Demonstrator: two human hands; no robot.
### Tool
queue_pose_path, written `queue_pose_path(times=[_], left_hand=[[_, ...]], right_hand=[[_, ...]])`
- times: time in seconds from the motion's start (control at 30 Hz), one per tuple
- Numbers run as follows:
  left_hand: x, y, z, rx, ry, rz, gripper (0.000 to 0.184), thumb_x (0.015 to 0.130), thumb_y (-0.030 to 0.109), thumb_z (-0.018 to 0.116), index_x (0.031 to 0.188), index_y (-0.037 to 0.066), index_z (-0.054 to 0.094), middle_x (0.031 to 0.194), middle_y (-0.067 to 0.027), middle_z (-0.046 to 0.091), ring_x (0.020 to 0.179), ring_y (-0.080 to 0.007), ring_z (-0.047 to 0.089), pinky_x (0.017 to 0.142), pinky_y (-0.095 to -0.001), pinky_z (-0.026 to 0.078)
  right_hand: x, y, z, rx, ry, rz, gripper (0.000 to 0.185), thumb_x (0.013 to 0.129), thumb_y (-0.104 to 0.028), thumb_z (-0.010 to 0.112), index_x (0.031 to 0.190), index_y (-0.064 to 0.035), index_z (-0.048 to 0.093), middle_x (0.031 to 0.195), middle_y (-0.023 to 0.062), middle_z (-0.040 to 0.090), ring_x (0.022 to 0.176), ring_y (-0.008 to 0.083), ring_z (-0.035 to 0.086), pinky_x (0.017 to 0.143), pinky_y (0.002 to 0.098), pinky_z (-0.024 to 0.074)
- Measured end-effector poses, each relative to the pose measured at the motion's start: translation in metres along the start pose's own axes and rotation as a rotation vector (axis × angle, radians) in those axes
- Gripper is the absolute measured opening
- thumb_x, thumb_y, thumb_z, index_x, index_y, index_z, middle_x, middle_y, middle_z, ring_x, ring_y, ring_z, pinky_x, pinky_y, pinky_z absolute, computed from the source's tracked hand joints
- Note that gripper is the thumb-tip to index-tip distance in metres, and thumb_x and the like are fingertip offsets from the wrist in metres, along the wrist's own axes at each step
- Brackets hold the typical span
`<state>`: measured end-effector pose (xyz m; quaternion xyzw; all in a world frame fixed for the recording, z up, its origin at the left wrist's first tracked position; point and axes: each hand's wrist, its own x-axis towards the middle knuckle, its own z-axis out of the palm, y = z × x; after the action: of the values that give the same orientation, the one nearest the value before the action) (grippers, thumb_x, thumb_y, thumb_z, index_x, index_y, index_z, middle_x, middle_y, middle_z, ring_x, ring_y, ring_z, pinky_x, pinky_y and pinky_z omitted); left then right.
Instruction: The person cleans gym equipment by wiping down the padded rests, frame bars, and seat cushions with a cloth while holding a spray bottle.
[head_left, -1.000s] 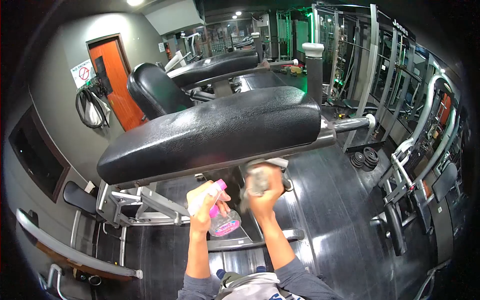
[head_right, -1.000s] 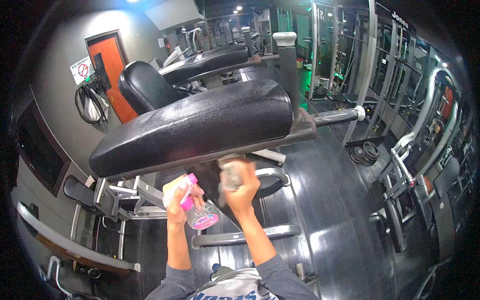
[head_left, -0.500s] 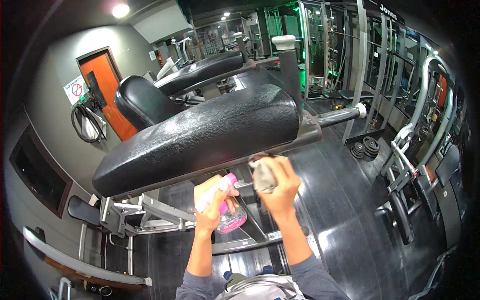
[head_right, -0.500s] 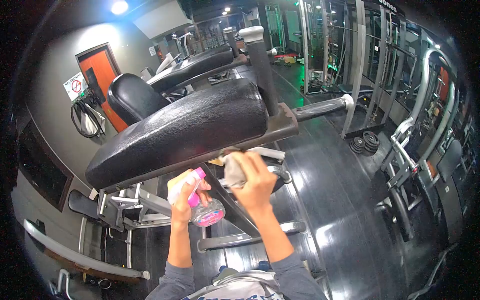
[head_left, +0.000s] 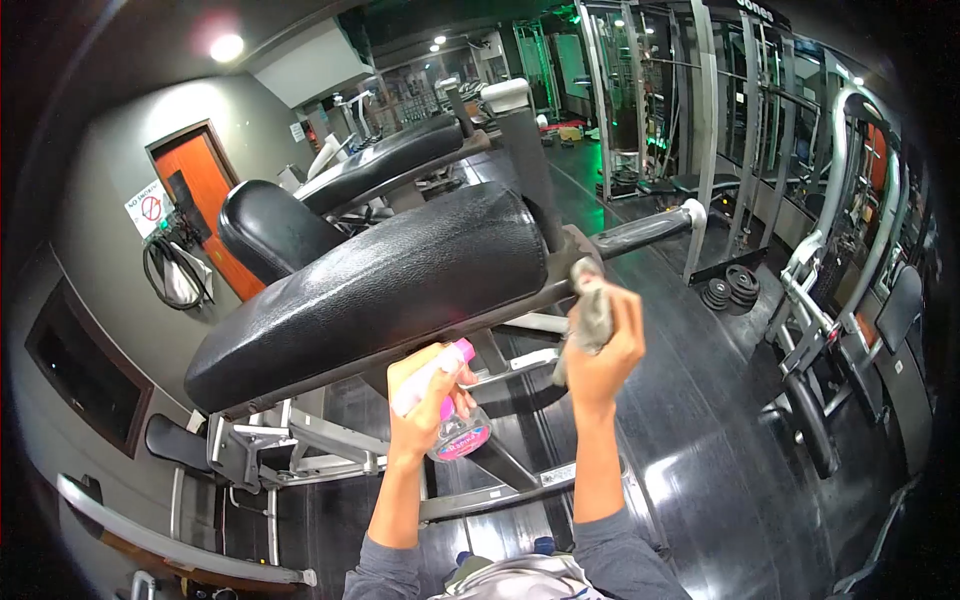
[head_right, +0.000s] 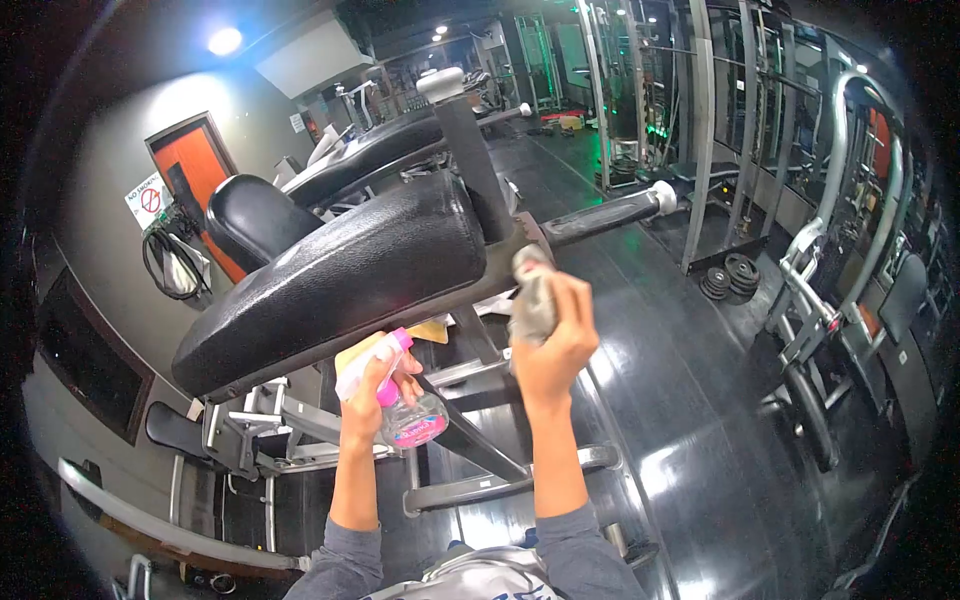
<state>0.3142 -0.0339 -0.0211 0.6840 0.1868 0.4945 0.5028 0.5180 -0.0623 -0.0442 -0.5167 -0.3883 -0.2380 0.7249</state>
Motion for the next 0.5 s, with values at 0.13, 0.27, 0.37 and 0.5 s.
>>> queue_pose_path(times=[0.13, 0.27, 0.37, 0.5], left_hand=[[0.001, -0.005, 0.005, -0.021, -0.025, 0.016, 0.031, 0.098, 0.021, 0.056, 0.085, -0.006, 0.062, 0.076, -0.0131, 0.065, 0.05, -0.0141, 0.06, 0.05, -0.0263, 0.051], [0.0, -0.008, 0.007, 0.083, -0.032, -0.02, 0.036, 0.098, 0.029, 0.051, 0.09, -0.006, 0.06, 0.078, -0.0167, 0.065, 0.049, -0.0194, 0.06, 0.054, -0.0333, 0.054], [-0.004, -0.012, 0.005, 0.03, -0.01, 0.006, 0.035, 0.098, 0.026, 0.053, 0.088, -0.006, 0.061, 0.078, -0.016, 0.065, 0.05, -0.0179, 0.061, 0.053, -0.0302, 0.053], [-0.03, -0.006, -0.007, 0.057, 0.079, 0.05, 0.034, 0.096, 0.023, 0.056, 0.085, -0.008, 0.062, 0.075, -0.0145, 0.065, 0.05, -0.0165, 0.062, 0.051, -0.0277, 0.052]], right_hand=[[0.01, 0.003, 0.005, 0.113, 0.108, 0.144, 0.024, 0.081, 0.002, 0.067, 0.105, 0.0009, 0.064, 0.098, 0.0142, 0.064, 0.093, 0.0335, 0.065, 0.083, 0.0395, 0.0495], [-0.027, 0.002, 0.018, 0.222, 0.073, 0.15, 0.025, 0.08, 0.005, 0.065, 0.104, -0.0003, 0.06, 0.102, 0.0153, 0.062, 0.101, 0.0318, 0.06, 0.091, 0.0404, 0.0455], [-0.058, -0.005, 0.033, 0.359, 0.09, 0.276, 0.024, 0.082, 0.003, 0.066, 0.104, 0.0001, 0.06, 0.102, 0.0132, 0.064, 0.095, 0.0257, 0.064, 0.086, 0.0358, 0.0484], [-0.078, -0.005, 0.03, 0.555, -0.099, 0.533, 0.024, 0.086, -0.001, 0.069, 0.108, -0.0012, 0.059, 0.096, 0.0076, 0.066, 0.083, 0.0143, 0.063, 0.077, 0.029, 0.05]])
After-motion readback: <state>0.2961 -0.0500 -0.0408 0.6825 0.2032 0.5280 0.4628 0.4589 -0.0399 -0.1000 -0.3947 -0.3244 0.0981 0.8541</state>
